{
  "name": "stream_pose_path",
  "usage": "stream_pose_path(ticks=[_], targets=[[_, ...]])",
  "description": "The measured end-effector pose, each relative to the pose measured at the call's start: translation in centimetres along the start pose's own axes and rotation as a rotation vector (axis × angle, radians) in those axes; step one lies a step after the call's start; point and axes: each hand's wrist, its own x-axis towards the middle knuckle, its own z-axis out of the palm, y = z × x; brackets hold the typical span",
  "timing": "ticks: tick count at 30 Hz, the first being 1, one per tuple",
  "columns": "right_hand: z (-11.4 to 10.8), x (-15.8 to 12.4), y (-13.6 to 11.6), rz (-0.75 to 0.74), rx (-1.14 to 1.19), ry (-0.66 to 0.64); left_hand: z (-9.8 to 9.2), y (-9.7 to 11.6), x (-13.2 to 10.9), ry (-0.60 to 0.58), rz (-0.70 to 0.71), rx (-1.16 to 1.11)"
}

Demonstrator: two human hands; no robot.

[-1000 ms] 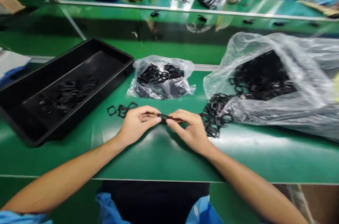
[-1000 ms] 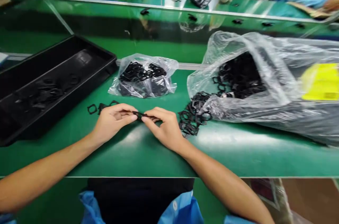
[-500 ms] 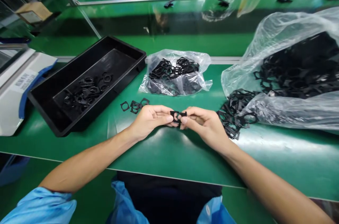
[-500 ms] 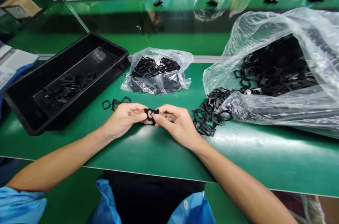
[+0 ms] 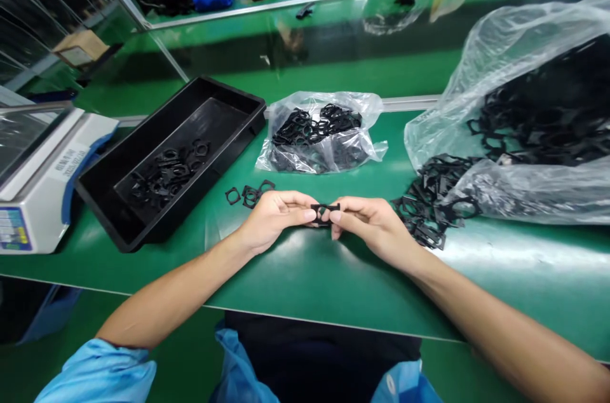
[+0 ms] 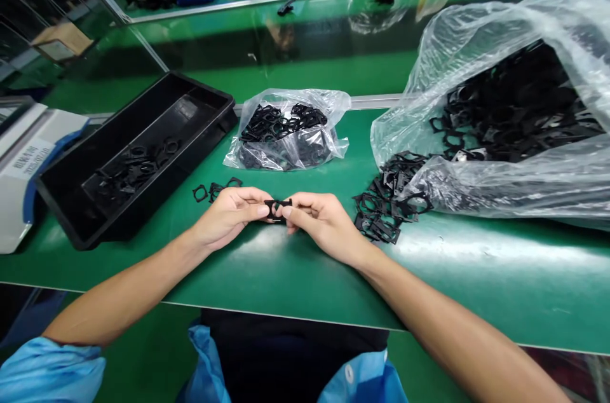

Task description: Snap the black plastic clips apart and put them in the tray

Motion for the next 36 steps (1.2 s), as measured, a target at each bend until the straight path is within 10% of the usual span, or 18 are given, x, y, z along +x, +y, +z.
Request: stream_pose_path(ticks=[20,36], targets=[[-0.5,0.3,-0.7,0.016,-0.059,-0.017,-0.9,-0.1,0.8,-0.205,-0.197,-0.067],[0.2,0.3,0.6,-0.172,-0.180,0.201,0.2,-0.6,-0.4,0.121,0.360,0.474]])
